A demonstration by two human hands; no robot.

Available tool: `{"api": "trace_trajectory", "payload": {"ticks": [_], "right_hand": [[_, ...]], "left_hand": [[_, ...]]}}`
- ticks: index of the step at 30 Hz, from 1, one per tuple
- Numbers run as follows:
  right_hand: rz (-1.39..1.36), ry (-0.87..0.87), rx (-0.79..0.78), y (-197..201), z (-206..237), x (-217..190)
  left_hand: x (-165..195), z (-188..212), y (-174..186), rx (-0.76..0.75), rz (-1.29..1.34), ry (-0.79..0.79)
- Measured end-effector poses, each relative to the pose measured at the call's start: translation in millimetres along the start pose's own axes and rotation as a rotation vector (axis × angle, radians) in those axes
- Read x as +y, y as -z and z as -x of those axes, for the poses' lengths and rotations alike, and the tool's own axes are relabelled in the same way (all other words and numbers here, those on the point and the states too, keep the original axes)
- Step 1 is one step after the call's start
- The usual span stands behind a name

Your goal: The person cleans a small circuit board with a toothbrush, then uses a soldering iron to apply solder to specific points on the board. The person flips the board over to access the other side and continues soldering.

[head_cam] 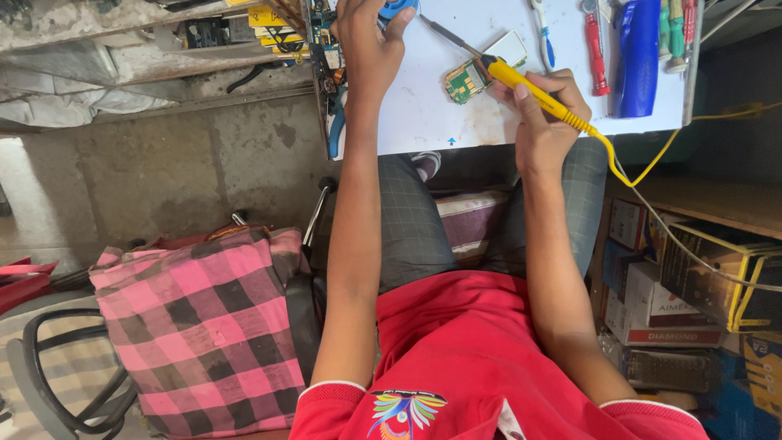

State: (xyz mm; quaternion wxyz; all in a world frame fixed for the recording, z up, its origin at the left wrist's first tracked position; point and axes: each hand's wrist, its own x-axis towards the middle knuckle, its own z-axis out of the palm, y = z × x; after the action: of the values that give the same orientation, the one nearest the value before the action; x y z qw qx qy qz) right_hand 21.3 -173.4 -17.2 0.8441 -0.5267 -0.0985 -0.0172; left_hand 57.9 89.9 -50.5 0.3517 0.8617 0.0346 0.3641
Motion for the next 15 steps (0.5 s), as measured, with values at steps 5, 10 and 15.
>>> {"api": "trace_trajectory", "payload": {"ticks": [5, 10, 15], "right_hand": [[-0.010, -0.004, 0.002, -0.9, 0.6, -1.3], [-0.002, 0.003, -0.002, -1.8, -0.7, -1.2], [0.016, 0.011, -0.003, -1.9, -1.8, 0.3]], "left_hand": [[-2.2, -0.1, -0.4, -0.006, 0.009, -0.008], [-3.1, 0.9, -1.9, 0.000, 0.006, -0.006], [-4.0, 0.8, -2.5, 0.004, -0.009, -0.008]]}}
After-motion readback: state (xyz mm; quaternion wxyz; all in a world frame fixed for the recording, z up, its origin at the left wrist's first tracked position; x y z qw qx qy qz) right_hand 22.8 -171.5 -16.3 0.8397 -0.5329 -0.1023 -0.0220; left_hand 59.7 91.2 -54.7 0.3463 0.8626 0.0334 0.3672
